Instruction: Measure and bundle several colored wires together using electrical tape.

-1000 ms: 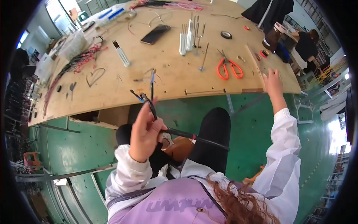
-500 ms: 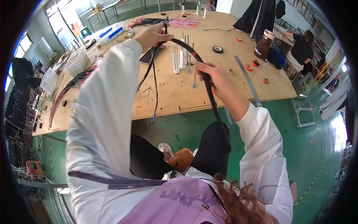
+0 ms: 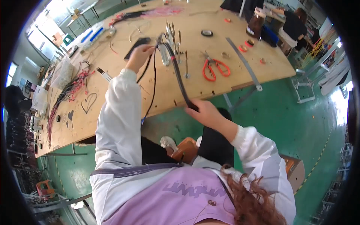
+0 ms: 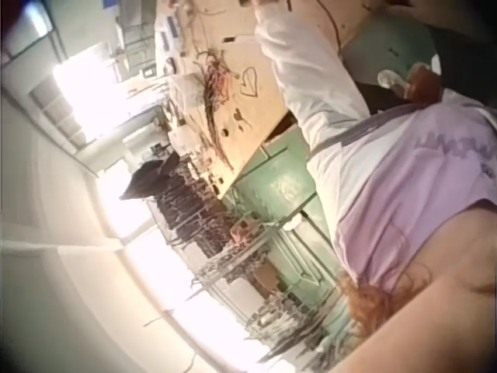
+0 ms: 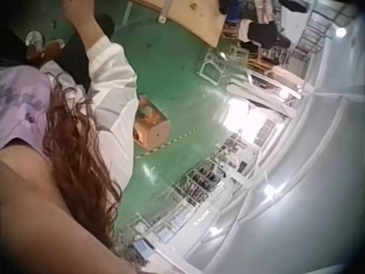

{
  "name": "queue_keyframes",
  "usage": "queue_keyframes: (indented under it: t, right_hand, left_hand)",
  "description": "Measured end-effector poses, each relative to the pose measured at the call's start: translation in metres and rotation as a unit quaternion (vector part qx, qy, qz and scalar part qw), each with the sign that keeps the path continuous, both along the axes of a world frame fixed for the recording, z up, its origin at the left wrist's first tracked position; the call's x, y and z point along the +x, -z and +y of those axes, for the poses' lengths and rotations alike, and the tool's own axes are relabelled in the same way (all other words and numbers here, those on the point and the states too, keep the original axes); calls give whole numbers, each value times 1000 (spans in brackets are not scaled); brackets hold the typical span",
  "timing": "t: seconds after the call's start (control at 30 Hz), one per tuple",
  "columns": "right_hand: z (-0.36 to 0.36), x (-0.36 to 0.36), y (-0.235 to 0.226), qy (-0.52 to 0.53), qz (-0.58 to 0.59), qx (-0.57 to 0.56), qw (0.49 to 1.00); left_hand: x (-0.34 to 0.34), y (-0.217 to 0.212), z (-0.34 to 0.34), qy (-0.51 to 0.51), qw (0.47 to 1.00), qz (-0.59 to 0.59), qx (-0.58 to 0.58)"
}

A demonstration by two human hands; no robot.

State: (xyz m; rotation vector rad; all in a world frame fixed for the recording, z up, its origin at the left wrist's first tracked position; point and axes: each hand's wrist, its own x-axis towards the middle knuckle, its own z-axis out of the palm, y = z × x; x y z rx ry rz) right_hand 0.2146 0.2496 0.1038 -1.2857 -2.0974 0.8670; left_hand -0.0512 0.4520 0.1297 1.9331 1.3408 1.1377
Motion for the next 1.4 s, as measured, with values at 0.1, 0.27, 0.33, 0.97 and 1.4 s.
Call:
queue_keyframes:
  t: [0.1, 0.27, 0.33, 0.97, 1.4]
  right_hand:
    - [-67, 55, 20, 82, 2, -76, 994]
    - [-116, 69, 35, 147, -53, -140, 978]
    - [-126, 83, 44, 158, -123, -148, 969]
    - [-139, 67, 71, 57, -146, 14, 987]
    - [-114, -10, 84, -239, -122, 103, 958]
  left_hand:
    - [50, -26, -92, -76, 973, 41, 213]
    - [138, 2, -220, 356, 846, 261, 299]
    - [150, 33, -228, 369, 805, 370, 282]
    - [20, 51, -316, 398, 804, 370, -241]
    - [87, 110, -390, 87, 901, -73, -419]
